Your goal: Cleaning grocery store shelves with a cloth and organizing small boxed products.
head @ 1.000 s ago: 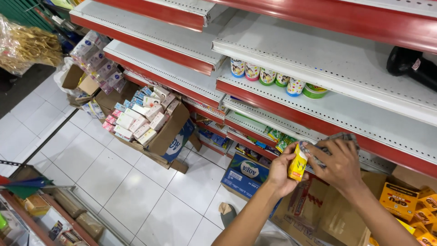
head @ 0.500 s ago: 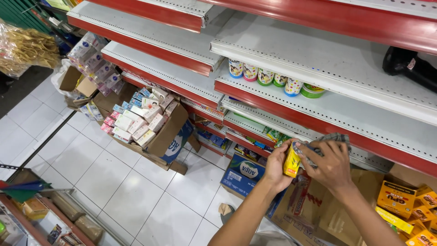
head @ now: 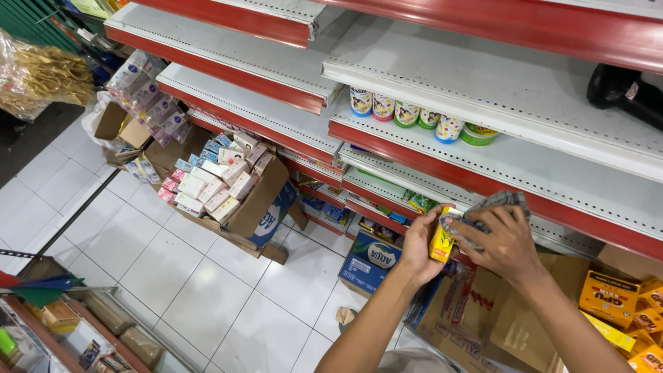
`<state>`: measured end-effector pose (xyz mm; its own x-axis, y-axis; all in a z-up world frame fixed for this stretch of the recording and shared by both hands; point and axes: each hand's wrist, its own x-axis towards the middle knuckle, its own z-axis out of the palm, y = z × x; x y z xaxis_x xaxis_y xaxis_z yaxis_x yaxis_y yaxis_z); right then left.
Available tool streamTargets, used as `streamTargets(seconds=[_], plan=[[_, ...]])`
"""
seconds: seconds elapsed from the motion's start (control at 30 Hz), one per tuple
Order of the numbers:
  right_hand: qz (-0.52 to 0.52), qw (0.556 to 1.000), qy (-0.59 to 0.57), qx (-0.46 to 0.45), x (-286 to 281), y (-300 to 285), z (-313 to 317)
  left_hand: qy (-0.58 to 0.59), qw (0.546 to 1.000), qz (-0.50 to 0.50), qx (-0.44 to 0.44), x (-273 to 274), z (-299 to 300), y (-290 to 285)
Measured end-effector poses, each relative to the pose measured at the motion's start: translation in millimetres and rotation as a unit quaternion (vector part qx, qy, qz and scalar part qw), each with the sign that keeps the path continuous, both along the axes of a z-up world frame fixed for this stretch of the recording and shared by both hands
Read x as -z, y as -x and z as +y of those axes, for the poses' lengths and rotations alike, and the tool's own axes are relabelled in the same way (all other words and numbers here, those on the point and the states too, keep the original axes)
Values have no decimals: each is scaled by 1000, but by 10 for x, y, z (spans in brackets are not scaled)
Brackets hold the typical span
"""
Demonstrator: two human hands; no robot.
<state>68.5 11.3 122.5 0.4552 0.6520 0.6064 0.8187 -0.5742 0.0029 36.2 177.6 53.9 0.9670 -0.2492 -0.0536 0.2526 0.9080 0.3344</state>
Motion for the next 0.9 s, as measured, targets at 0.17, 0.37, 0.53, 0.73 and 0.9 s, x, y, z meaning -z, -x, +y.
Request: streamTargets(seconds=[0.17, 0.37, 0.53, 0.73, 0.9], plan=[[-9, 995, -71, 65, -220, -48, -19, -62, 998, -20, 13, -65, 68, 8], [1, 989, -98, 113, -248, 34, 52, -73, 997, -11, 1, -294, 76, 11], [28, 998, -16, 60, 86, 182, 35, -47, 999, 12, -17, -125, 45, -12], [57, 996, 20, -61, 147, 214, -104, -56, 998, 5, -6, -60, 29, 20], [37, 997, 18, 61, -223, 170, 63, -35, 999, 6, -3, 14, -38, 2]])
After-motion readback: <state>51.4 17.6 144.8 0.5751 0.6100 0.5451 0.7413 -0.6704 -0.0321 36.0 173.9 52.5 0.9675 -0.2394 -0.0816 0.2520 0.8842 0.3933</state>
